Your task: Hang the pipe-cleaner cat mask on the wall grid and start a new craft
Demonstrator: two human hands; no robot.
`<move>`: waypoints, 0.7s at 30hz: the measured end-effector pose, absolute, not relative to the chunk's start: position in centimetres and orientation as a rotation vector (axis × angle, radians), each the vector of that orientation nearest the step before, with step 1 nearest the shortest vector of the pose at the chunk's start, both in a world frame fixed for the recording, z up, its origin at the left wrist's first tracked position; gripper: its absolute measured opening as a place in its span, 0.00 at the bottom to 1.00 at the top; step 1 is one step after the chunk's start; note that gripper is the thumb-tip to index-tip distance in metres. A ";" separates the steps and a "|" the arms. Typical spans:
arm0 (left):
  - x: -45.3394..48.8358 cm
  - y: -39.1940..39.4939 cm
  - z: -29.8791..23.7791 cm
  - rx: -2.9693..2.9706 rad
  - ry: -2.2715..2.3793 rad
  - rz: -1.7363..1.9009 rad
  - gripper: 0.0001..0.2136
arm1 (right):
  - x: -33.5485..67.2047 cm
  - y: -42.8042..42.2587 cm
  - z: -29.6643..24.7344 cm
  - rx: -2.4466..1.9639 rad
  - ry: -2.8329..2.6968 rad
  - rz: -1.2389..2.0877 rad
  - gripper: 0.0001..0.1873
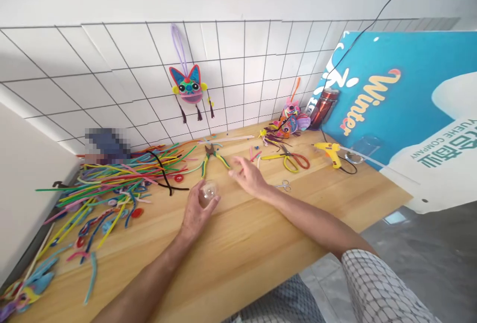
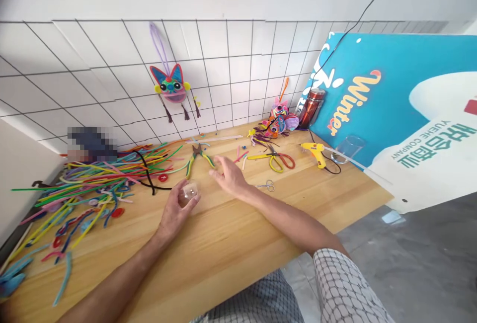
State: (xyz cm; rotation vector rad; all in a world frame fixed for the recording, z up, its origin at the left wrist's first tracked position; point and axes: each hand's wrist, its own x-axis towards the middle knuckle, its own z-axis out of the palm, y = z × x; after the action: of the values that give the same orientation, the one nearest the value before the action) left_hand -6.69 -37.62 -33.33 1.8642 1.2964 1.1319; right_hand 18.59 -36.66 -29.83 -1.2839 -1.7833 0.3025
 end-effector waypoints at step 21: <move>-7.0 -38.6 -32.8 1.718 1.364 1.042 0.35 | 49.7 -19.8 -17.7 -2.134 -1.197 -0.095 0.19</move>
State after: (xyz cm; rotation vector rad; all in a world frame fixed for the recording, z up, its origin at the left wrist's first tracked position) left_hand -6.99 -38.61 -32.81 1.7182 1.3637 1.0425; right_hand 49.68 -19.77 -17.69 -2.1336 -1.1971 -0.0951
